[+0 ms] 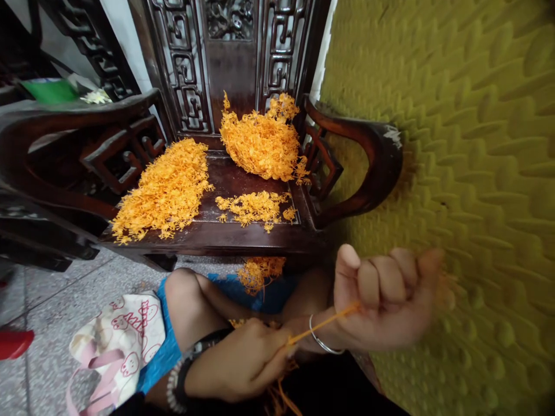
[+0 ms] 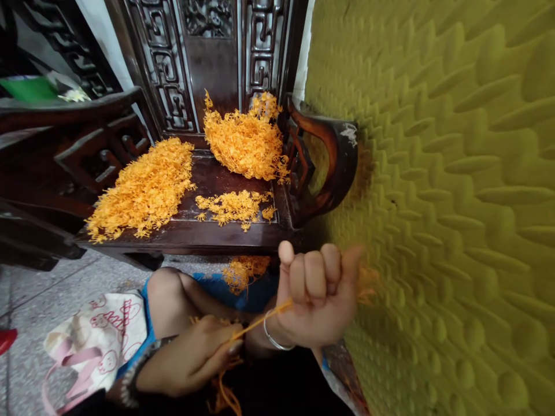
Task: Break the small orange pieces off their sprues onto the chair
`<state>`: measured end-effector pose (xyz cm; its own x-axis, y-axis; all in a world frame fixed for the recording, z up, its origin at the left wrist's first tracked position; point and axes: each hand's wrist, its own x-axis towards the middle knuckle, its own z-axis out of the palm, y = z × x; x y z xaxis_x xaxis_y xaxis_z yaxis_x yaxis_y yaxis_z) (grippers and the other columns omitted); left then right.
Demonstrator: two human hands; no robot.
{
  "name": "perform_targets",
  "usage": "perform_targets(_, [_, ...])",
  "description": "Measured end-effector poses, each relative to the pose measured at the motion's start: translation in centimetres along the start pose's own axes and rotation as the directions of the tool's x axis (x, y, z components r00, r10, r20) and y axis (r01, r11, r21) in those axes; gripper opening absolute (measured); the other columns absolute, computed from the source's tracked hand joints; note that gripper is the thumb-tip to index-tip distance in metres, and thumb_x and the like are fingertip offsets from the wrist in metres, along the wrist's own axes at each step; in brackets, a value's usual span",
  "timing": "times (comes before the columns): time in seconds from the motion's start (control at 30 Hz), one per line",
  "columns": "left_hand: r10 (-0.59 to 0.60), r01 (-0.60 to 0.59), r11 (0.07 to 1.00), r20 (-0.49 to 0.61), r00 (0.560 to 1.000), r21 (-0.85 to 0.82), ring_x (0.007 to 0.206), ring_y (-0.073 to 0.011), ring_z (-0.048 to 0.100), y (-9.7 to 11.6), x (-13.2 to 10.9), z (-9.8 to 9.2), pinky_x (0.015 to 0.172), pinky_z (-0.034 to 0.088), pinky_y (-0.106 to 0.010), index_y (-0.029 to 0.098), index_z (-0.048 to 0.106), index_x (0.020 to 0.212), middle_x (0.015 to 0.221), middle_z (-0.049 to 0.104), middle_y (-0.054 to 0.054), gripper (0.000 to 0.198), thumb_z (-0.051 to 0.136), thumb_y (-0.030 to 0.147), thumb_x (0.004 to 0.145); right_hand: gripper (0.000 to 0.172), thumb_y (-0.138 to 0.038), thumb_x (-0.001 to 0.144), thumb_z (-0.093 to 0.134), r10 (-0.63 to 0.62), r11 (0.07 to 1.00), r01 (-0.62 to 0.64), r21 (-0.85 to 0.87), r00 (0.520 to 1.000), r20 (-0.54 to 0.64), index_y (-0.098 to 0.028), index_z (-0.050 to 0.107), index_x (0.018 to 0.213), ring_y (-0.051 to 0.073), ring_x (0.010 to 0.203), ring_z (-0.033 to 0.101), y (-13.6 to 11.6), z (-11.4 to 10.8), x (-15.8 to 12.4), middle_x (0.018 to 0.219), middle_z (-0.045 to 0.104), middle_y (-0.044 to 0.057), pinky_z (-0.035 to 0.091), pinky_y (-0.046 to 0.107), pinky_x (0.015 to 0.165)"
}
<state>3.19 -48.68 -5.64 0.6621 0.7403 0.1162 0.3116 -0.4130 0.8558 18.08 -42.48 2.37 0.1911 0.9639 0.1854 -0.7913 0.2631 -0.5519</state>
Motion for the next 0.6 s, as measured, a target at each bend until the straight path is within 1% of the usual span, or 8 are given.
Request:
perform_targets(0.1, [-0.04,0.038,0.997,0.038,0.998,0.064,0.06,-0.0127,0.044,0.1,-1.3,-0.9,0.058,0.035,-0.025,0.019,0.049,0.086,0.071,0.053,-0.001,0.033,0.023,0.036,0.099,0.056,-0.035,0.097,0.045,-0.043,0.999,0.043,0.008,0.998,0.042,-0.02,0.016,0.051,0.006,0.028,0.006,0.4,0.5,-0.3,0.038,0.01,-0.011,0.044,0.029,0.056])
perform_targets(0.17, [-0.05,0.047,0.998,0.069,0.996,0.036,0.059,-0.0119,0.043,0.1,-1.9,-1.0,0.058,0.034,-0.025,0.019,0.047,0.085,0.07,0.051,0.0,0.032,0.023,0.035,0.1,0.059,-0.036,0.095,0.049,-0.091,0.996,0.09,0.016,0.991,0.096,-0.019,0.014,0.05,0.005,0.026,0.01,0.7,0.6,-0.4,0.036,0.01,-0.012,0.045,0.029,0.056])
perform_targets(0.23, [-0.057,0.058,0.998,0.09,0.994,0.001,0.058,-0.0113,0.041,0.0,-2.5,-1.0,0.057,0.033,-0.025,0.019,0.045,0.082,0.069,0.049,0.001,0.032,0.022,0.034,0.1,0.06,-0.036,0.094,0.05,-0.106,0.994,0.103,0.024,0.981,0.165,-0.019,0.013,0.05,0.005,0.024,0.014,0.9,0.6,-0.4,0.033,0.012,-0.012,0.046,0.029,0.057])
perform_targets(0.33, [-0.101,0.105,0.994,0.093,0.991,-0.039,0.059,-0.0111,0.04,-0.1,-3.3,-0.8,0.058,0.032,-0.025,0.019,0.043,0.079,0.07,0.049,0.001,0.034,0.021,0.035,0.1,0.059,-0.035,0.096,0.045,-0.048,0.999,0.046,0.016,0.966,0.253,-0.019,0.013,0.049,0.005,0.024,0.019,1.0,0.2,-0.3,0.033,0.014,-0.011,0.046,0.028,0.059])
perform_targets(0.47, [-0.164,0.18,0.974,0.118,0.979,-0.135,0.06,-0.0104,0.038,-0.3,-4.4,-0.8,0.059,0.031,-0.025,0.019,0.04,0.077,0.069,0.045,0.001,0.034,0.021,0.036,0.1,0.057,-0.036,0.098,0.041,0.034,0.999,-0.035,-0.002,0.937,0.349,-0.019,0.016,0.049,0.006,0.025,0.02,1.3,-0.3,-0.2,0.032,0.016,-0.01,0.042,0.027,0.054])
perform_targets(0.53, [-0.187,0.21,0.961,0.134,0.973,-0.182,0.057,-0.0096,0.036,-0.4,-5.0,-0.9,0.057,0.03,-0.024,0.019,0.038,0.075,0.066,0.04,0.003,0.033,0.023,0.035,0.1,0.056,-0.036,0.098,0.041,0.046,0.999,-0.051,0.003,0.927,0.372,-0.019,0.018,0.049,0.006,0.025,0.018,1.4,-0.4,-0.2,0.033,0.017,-0.01,0.038,0.027,0.05])
perform_targets(0.6, [-0.191,0.215,0.957,0.134,0.972,-0.196,0.056,-0.0092,0.034,-0.4,-5.5,-0.9,0.055,0.029,-0.023,0.019,0.037,0.073,0.063,0.038,0.003,0.033,0.024,0.033,0.1,0.056,-0.037,0.098,0.04,0.034,0.999,-0.044,0.018,0.926,0.376,-0.018,0.022,0.048,0.006,0.026,0.017,1.4,-0.6,-0.3,0.033,0.017,-0.01,0.033,0.027,0.046])
